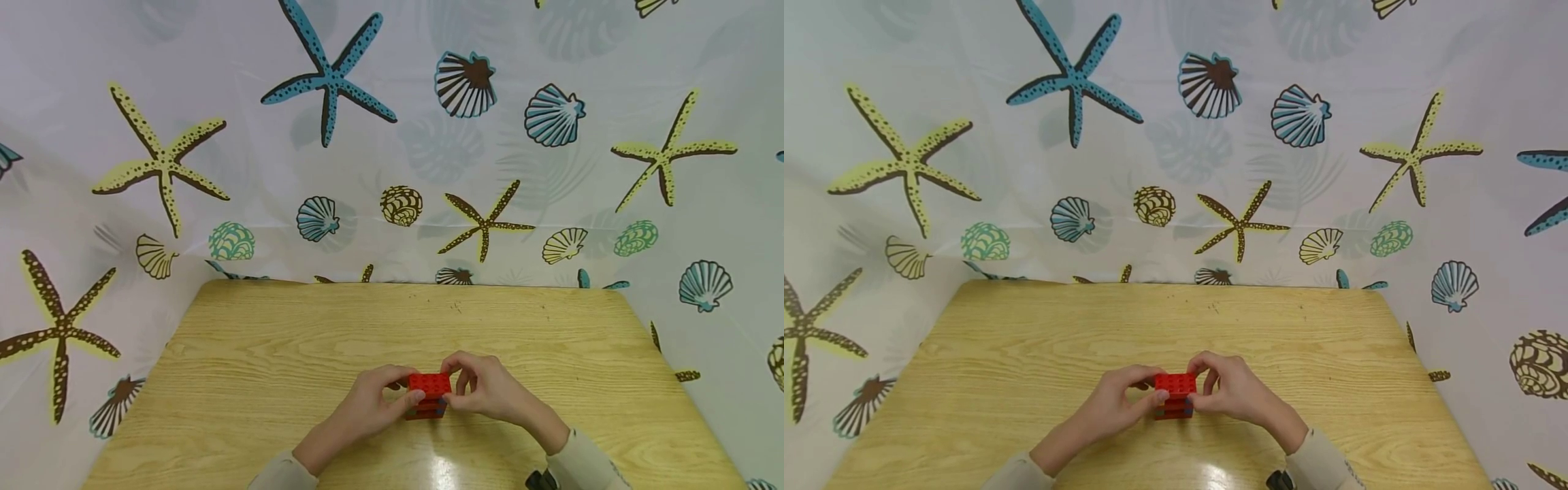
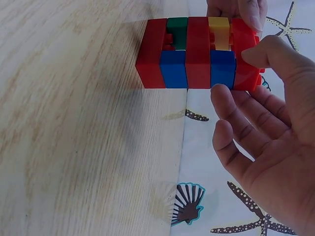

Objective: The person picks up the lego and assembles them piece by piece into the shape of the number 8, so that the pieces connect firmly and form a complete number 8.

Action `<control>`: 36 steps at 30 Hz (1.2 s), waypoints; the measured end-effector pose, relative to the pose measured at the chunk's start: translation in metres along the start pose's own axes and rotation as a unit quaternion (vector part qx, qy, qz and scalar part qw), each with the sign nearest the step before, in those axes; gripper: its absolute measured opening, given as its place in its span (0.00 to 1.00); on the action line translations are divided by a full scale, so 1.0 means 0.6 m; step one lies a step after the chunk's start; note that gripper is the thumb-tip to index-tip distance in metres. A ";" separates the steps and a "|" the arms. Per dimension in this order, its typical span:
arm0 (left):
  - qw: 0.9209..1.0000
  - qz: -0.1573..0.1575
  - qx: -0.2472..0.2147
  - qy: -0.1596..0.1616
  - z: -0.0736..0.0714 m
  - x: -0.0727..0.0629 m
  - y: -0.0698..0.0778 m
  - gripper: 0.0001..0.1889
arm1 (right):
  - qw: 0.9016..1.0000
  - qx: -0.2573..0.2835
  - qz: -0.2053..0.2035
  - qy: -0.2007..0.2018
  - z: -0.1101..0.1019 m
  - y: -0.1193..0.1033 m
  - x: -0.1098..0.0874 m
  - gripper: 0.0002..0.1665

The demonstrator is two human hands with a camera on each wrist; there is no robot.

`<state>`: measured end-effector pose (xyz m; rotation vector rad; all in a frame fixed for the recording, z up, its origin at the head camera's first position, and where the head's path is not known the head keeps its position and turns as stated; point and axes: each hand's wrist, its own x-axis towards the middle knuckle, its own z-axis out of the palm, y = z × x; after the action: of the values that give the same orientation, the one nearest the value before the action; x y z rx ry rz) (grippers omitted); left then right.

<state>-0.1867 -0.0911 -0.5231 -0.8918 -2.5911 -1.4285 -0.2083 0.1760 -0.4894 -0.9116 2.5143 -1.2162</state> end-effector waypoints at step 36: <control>1.000 -0.015 -0.003 0.010 0.015 -0.016 -0.004 0.21 | 0.999 0.031 -0.016 0.038 0.020 0.011 -0.010 0.14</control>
<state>-0.1781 -0.0892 -0.5330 -0.8374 -2.5986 -1.4464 -0.2012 0.1751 -0.5028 -0.9097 2.5141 -1.3557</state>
